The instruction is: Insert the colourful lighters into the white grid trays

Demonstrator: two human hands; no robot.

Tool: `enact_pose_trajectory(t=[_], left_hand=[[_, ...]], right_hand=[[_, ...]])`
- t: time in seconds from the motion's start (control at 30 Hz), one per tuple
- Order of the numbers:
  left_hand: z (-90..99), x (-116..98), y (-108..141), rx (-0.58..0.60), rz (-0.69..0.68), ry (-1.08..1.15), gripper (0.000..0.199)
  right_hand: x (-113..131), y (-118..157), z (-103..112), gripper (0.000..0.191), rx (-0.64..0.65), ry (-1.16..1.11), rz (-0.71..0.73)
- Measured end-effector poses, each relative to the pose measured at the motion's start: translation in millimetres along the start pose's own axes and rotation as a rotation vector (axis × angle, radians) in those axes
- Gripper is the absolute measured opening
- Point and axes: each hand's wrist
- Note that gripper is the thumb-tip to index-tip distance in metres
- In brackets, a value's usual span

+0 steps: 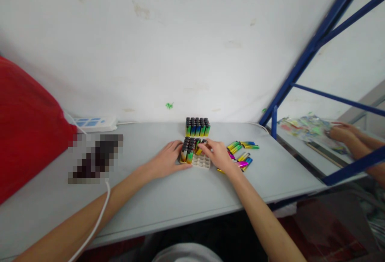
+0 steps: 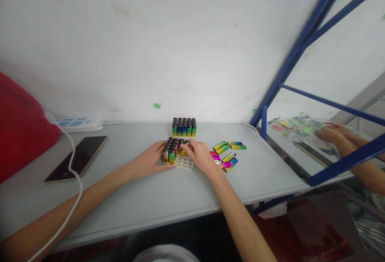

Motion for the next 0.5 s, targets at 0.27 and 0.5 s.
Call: enact_pose_trajectory(t=[0.27, 0.5], left_hand=[[1.1, -2.2, 0.0, 0.012, -0.001, -0.018, 0.075], [1.3, -1.6, 0.0, 0.011, -0.015, -0.006, 0.075]], right_hand=[[-5.3, 1.4, -4.3, 0.049, 0.059, 0.052, 0.058], [-4.5, -2.1, -4.6, 0.032, 0.100, 0.290, 0.049]])
Point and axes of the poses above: each hand's wrist, its own y-axis away from the middle knuckle, its own z-axis out of the back of the hand, x = y × z, and after that the axes turned 14 degrees about y, right-handed
